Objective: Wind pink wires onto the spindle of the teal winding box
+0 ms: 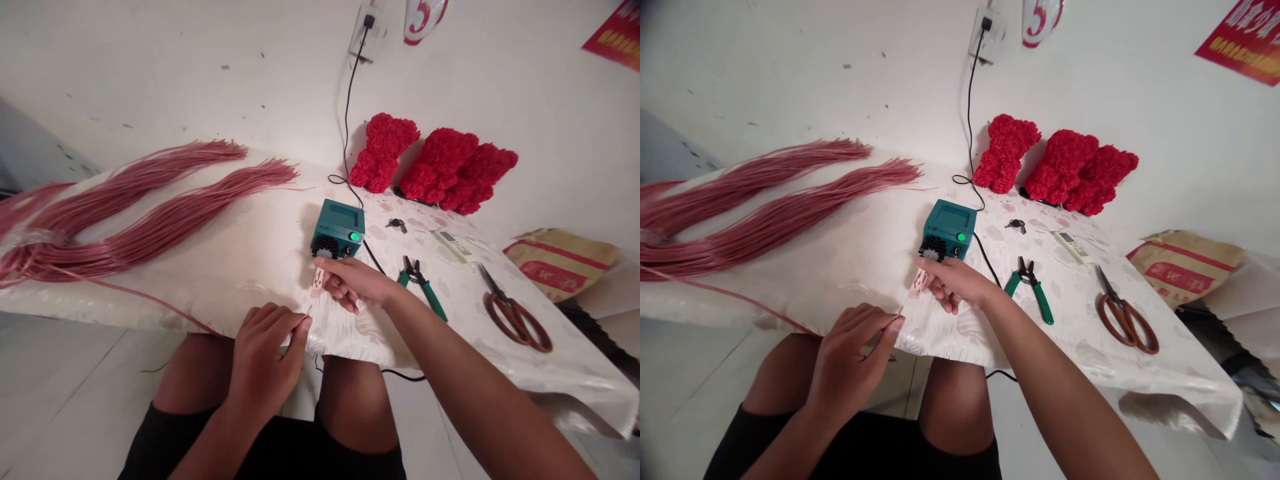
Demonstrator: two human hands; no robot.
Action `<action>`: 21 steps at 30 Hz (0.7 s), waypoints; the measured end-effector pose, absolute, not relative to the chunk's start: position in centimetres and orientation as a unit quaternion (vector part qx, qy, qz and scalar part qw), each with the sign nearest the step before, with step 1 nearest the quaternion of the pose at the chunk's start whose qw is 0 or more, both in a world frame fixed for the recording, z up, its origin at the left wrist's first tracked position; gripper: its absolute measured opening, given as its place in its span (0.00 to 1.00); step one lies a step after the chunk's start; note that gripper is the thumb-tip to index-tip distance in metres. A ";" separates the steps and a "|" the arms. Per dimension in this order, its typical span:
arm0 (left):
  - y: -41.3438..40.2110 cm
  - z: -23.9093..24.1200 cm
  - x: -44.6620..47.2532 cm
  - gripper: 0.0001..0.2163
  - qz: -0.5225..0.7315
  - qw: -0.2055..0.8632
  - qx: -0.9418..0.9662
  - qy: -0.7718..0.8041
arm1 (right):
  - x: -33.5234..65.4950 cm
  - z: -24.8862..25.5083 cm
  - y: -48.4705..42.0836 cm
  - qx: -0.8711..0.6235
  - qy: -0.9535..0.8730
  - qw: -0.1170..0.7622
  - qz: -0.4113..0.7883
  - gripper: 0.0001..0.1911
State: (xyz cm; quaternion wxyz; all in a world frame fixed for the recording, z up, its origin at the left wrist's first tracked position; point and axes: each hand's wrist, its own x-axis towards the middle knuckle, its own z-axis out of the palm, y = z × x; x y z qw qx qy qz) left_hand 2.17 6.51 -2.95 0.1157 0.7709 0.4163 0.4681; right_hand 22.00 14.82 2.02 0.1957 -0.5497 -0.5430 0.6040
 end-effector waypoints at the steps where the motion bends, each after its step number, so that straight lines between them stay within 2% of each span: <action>1: 6.6 -3.0 2.2 0.10 0.467 0.118 0.770 0.418 | 22.0 2.1 14.9 -0.547 -0.543 0.192 0.607 0.30; 8: 6.7 -3.3 2.5 0.10 0.467 0.124 0.768 0.420 | 22.0 2.5 15.2 -0.541 -0.544 0.170 0.618 0.31; 21: 6.8 -3.3 2.7 0.10 0.455 0.123 0.775 0.422 | 22.0 1.0 14.8 -0.519 -0.567 0.251 0.588 0.28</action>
